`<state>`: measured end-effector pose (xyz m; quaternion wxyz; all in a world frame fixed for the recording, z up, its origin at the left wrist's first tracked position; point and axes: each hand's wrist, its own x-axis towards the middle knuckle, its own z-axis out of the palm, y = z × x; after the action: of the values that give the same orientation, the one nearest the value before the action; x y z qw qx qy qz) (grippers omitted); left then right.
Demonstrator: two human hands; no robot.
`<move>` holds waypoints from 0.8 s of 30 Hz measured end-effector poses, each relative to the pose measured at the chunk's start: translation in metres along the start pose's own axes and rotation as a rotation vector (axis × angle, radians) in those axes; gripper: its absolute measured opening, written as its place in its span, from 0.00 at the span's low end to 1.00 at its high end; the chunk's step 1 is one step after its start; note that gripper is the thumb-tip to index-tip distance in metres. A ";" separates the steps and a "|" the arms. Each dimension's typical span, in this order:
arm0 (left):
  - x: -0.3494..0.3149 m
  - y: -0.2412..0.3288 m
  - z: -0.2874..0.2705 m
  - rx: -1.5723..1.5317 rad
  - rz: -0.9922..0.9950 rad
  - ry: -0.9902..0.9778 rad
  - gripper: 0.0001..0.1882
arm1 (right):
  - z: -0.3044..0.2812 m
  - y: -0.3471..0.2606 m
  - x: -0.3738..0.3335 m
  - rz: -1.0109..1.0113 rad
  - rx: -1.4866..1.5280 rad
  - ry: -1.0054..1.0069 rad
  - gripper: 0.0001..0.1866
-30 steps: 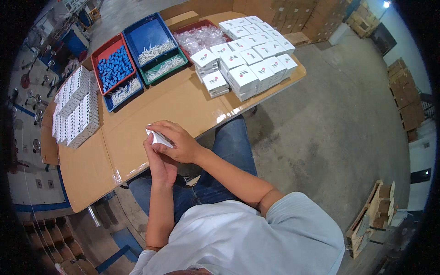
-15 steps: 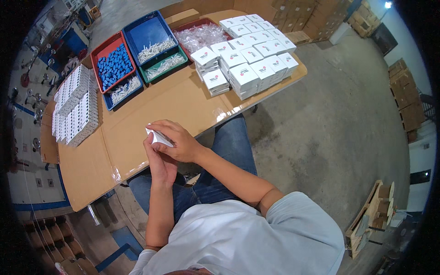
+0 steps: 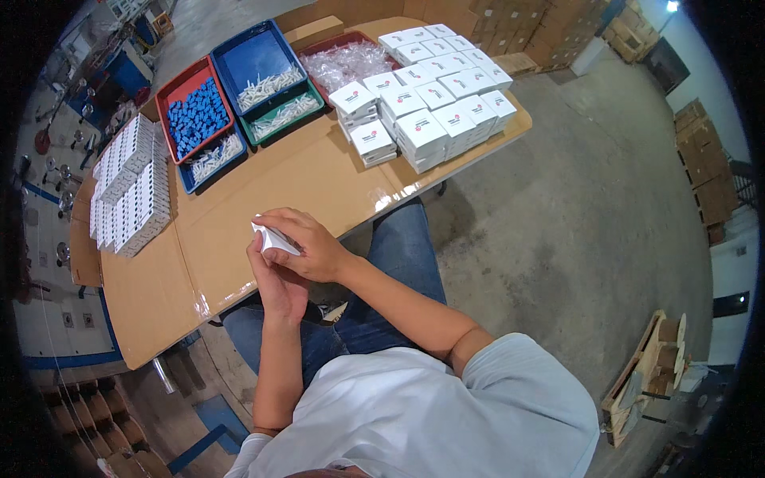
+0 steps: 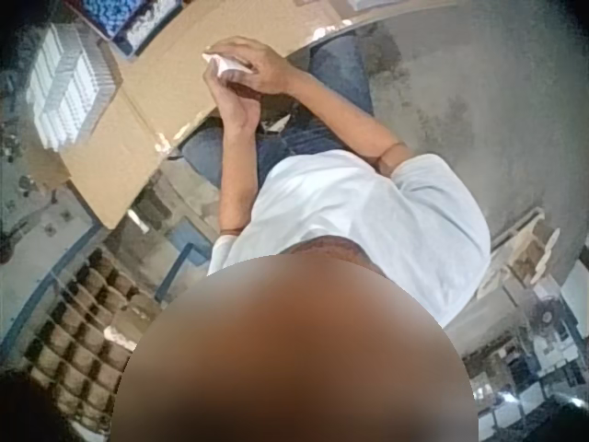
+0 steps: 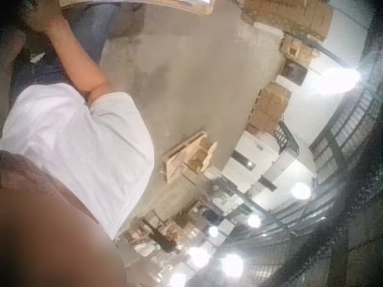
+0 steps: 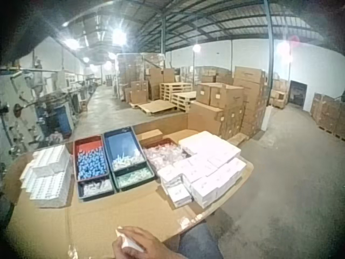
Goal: Assembling white cardboard boxes and packaging electronic components and accessories into them.
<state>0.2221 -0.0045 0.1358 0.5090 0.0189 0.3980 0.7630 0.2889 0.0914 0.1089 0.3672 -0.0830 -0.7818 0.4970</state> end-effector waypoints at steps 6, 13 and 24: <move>-0.002 0.001 -0.003 0.030 -0.015 0.020 0.29 | -0.002 -0.002 0.000 -0.043 0.058 0.001 0.35; -0.003 -0.004 -0.005 -0.029 0.017 0.036 0.30 | -0.005 -0.006 -0.001 -0.030 0.091 -0.051 0.36; -0.001 -0.009 -0.002 -0.057 0.060 0.017 0.28 | 0.000 -0.001 0.004 -0.093 0.045 -0.058 0.41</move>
<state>0.2285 -0.0053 0.1290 0.4828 0.0100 0.3795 0.7892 0.2857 0.0931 0.1115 0.3690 -0.0239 -0.7838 0.4989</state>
